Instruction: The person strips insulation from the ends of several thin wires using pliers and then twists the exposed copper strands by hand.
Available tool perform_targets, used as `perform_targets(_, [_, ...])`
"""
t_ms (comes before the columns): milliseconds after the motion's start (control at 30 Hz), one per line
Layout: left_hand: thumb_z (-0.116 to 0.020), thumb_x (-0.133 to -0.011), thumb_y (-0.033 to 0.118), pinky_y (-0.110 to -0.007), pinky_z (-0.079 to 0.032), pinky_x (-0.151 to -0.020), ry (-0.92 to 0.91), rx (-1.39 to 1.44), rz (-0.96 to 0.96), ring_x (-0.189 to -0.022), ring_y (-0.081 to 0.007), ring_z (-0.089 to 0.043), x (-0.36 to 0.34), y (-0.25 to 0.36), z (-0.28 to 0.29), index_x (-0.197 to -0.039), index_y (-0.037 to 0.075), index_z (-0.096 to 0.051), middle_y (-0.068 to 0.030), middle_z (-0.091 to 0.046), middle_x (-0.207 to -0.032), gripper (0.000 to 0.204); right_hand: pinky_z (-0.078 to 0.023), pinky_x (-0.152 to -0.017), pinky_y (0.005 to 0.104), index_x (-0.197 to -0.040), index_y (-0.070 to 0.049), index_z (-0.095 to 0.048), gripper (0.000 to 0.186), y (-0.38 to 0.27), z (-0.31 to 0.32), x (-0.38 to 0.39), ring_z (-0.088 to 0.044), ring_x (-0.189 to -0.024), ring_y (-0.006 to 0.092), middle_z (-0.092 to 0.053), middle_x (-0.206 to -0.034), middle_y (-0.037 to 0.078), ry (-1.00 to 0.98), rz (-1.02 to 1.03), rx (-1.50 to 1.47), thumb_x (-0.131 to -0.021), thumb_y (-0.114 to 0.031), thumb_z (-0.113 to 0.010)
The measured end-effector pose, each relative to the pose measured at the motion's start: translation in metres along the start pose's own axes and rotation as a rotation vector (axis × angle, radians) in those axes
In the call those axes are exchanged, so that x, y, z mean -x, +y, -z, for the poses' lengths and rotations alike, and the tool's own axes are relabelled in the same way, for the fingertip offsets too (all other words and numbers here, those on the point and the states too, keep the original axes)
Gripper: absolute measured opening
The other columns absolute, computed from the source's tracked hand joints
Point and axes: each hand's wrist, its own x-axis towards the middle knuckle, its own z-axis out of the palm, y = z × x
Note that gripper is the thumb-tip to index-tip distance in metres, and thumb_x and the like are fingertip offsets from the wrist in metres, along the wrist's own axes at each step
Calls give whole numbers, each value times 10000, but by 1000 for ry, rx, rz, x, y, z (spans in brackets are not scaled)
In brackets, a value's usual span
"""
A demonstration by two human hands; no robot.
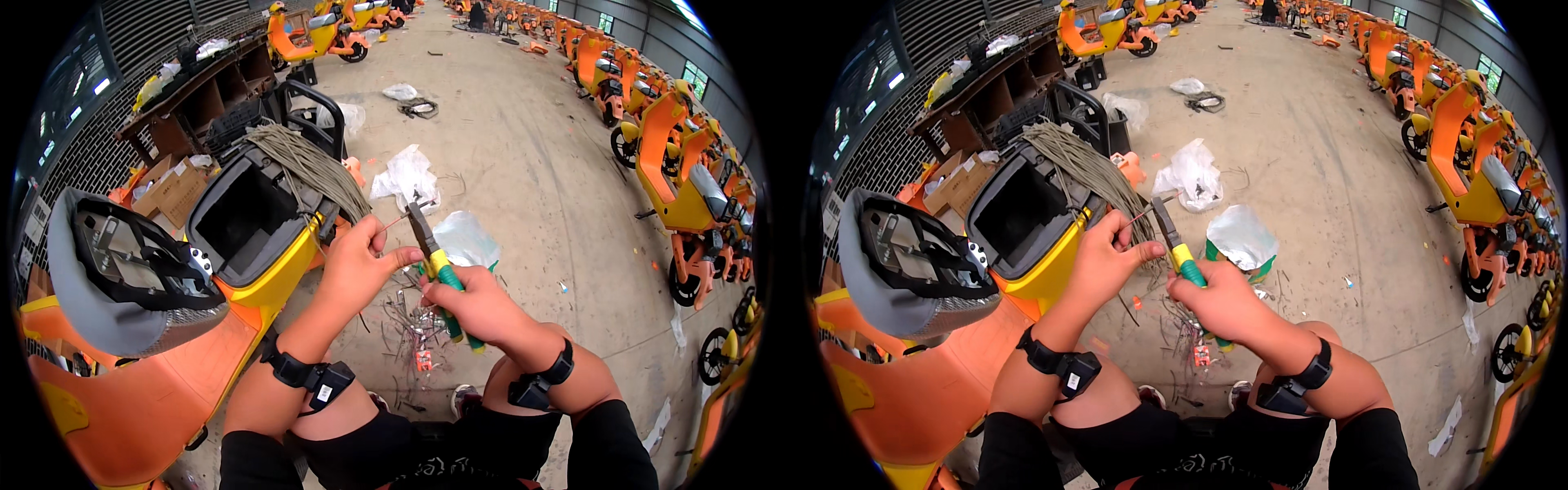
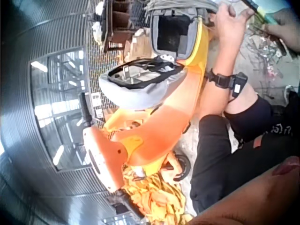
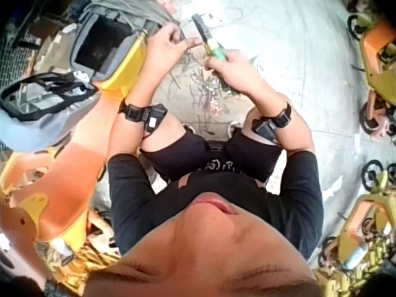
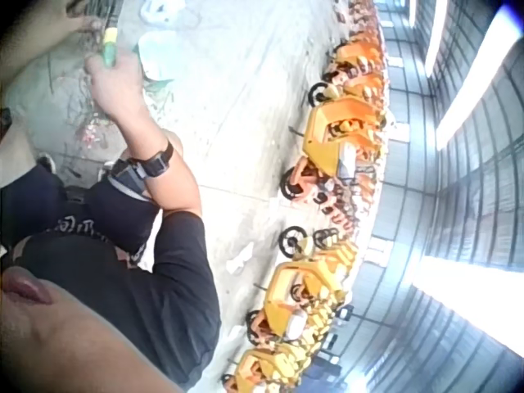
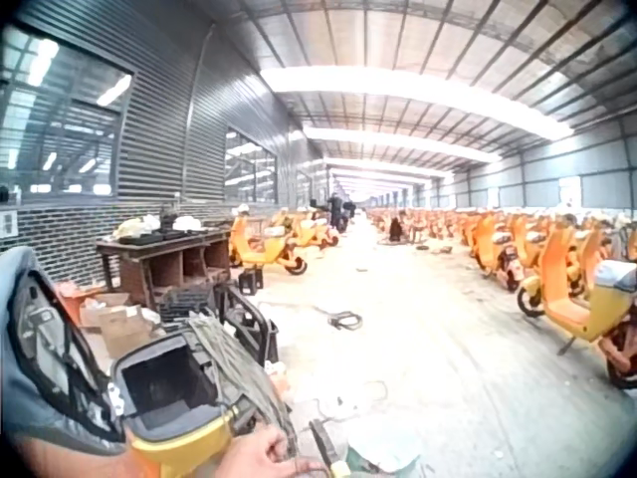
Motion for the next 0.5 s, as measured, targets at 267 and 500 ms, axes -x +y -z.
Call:
perform_targets(267, [-784,-914,282,-235,-374,-590,-265,287,64,-676,-48,-415,10,0,9,-836,73,-518,57,-466,-716,348,-492,-743,387,-1035,51,-662,265,-10,19,13,-619,-796,273,-637,-931,163,-10,98,293,-920,-188,-674])
perform_targets(500, [-744,-949,271,-230,-379,-593,-437,308,129,-683,-34,-424,12,9,5,-875,63,-535,53,-488,-750,303,-490,-749,385,-1016,50,-646,242,0,22,11,-619,-809,292,-624,-925,160,-52,234,355,-912,-164,-688])
